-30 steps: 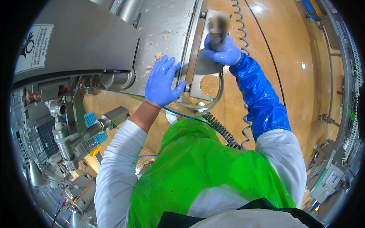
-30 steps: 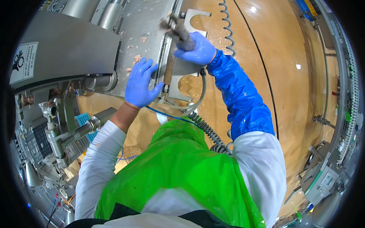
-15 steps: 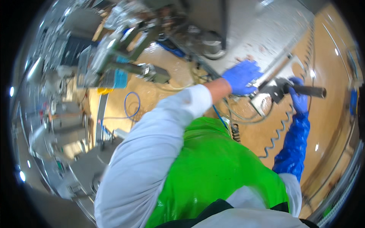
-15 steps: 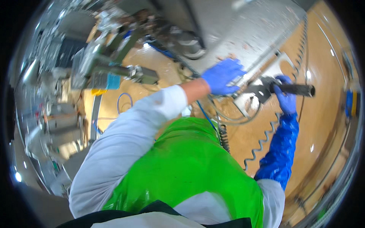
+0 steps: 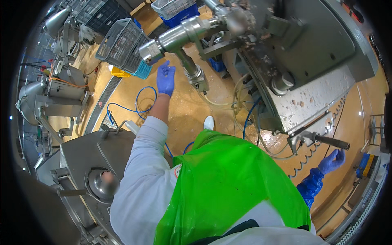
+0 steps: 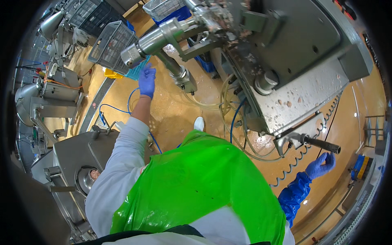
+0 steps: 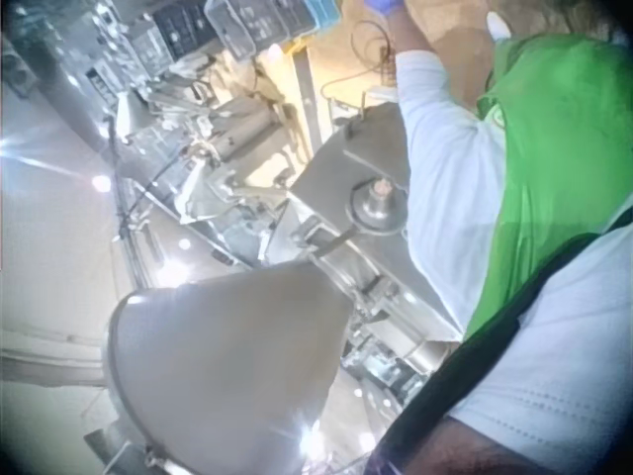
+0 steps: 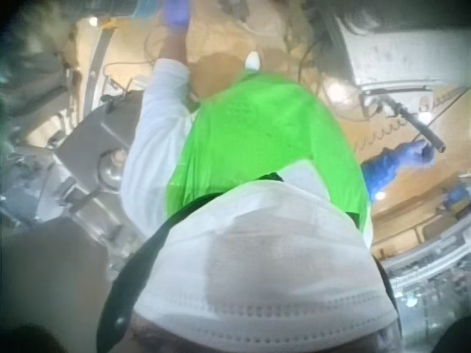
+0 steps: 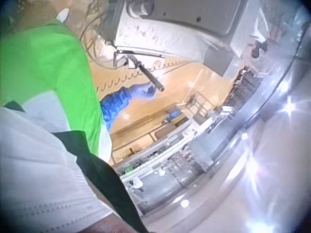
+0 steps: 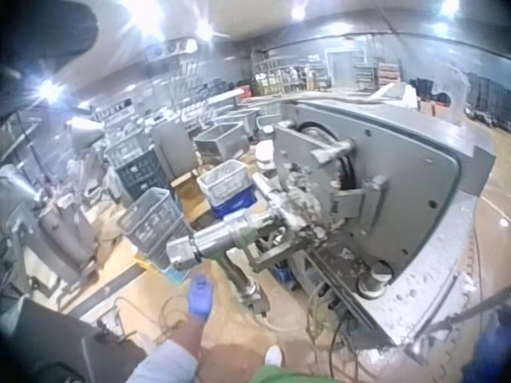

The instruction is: The person assembles a stainless steel meat processing machine in a commercial kitchen. They attach a cylindrical metal component to the main unit, secure it with a clamp, and use a wrench to tighten the connection. The person also handles a blue coiled hose and a metal tray during the process.

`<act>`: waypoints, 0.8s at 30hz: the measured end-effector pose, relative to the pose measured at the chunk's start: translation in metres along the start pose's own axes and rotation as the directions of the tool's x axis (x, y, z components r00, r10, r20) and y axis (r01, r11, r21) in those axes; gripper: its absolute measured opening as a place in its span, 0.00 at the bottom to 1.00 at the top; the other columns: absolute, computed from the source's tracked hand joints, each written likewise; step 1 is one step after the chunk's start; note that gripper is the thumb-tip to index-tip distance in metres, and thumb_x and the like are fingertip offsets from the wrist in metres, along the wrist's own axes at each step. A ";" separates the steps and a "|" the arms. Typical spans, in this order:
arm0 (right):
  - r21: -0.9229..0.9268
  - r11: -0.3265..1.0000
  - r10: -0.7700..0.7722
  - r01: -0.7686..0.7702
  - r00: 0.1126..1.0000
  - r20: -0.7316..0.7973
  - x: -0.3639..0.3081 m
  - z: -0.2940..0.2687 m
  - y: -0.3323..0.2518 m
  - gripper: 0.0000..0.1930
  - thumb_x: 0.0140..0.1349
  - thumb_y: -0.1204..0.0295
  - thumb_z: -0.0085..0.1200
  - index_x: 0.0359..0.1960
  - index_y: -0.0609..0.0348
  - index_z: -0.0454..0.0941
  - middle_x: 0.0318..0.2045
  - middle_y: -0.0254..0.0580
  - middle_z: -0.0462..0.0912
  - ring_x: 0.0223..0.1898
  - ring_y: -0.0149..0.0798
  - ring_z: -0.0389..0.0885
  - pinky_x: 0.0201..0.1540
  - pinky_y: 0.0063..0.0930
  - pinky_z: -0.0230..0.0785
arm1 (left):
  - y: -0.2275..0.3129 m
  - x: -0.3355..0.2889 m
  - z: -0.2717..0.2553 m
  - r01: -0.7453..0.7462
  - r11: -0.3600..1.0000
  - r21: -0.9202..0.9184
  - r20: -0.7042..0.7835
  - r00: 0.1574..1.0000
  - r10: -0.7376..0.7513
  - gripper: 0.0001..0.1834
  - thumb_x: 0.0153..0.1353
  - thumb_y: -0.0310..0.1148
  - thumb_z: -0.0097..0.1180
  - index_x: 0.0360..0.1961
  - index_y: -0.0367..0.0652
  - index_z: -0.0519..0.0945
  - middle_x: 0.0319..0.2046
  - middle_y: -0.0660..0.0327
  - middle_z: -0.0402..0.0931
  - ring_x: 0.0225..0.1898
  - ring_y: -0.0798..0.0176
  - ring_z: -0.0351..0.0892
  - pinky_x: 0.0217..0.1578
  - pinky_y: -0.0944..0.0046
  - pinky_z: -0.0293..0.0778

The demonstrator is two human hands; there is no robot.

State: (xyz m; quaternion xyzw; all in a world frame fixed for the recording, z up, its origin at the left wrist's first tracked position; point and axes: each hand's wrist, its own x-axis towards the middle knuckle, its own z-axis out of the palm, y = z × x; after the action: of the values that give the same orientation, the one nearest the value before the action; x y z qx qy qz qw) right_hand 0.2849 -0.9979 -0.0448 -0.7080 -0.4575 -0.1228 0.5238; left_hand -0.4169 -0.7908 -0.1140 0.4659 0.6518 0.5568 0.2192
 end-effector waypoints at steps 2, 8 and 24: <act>-0.135 0.975 -0.183 0.176 0.982 -0.037 0.008 0.007 -0.042 0.17 0.63 0.76 0.54 0.53 0.65 0.70 0.47 0.46 0.74 0.47 0.39 0.75 0.53 0.32 0.68 | 0.002 0.025 -0.019 -0.086 0.993 -0.082 0.016 0.996 0.088 0.17 0.60 0.31 0.62 0.50 0.42 0.76 0.44 0.60 0.77 0.45 0.67 0.75 0.47 0.65 0.73; 0.011 0.921 -0.387 0.389 0.910 0.147 0.020 0.085 -0.141 0.15 0.62 0.79 0.54 0.51 0.65 0.71 0.50 0.49 0.74 0.48 0.41 0.75 0.51 0.32 0.69 | -0.002 0.083 -0.027 0.148 0.980 0.133 0.556 0.807 -0.198 0.29 0.58 0.42 0.65 0.58 0.40 0.72 0.53 0.58 0.74 0.54 0.63 0.72 0.55 0.63 0.69; 0.251 0.869 -0.494 0.427 0.779 0.386 -0.037 0.237 -0.282 0.08 0.51 0.82 0.58 0.33 0.60 0.78 0.36 0.46 0.81 0.41 0.47 0.78 0.51 0.40 0.68 | 0.021 0.148 -0.019 0.535 0.720 -0.442 0.861 0.477 0.175 0.37 0.63 0.46 0.54 0.68 0.40 0.59 0.65 0.52 0.63 0.65 0.52 0.63 0.66 0.54 0.61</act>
State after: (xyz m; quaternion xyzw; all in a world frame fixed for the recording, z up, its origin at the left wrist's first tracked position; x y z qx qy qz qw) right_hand -0.0265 -0.8058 0.0086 -0.5420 -0.7303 -0.0505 0.4127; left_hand -0.4940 -0.6760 -0.0542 0.4888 0.2558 0.4101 0.7263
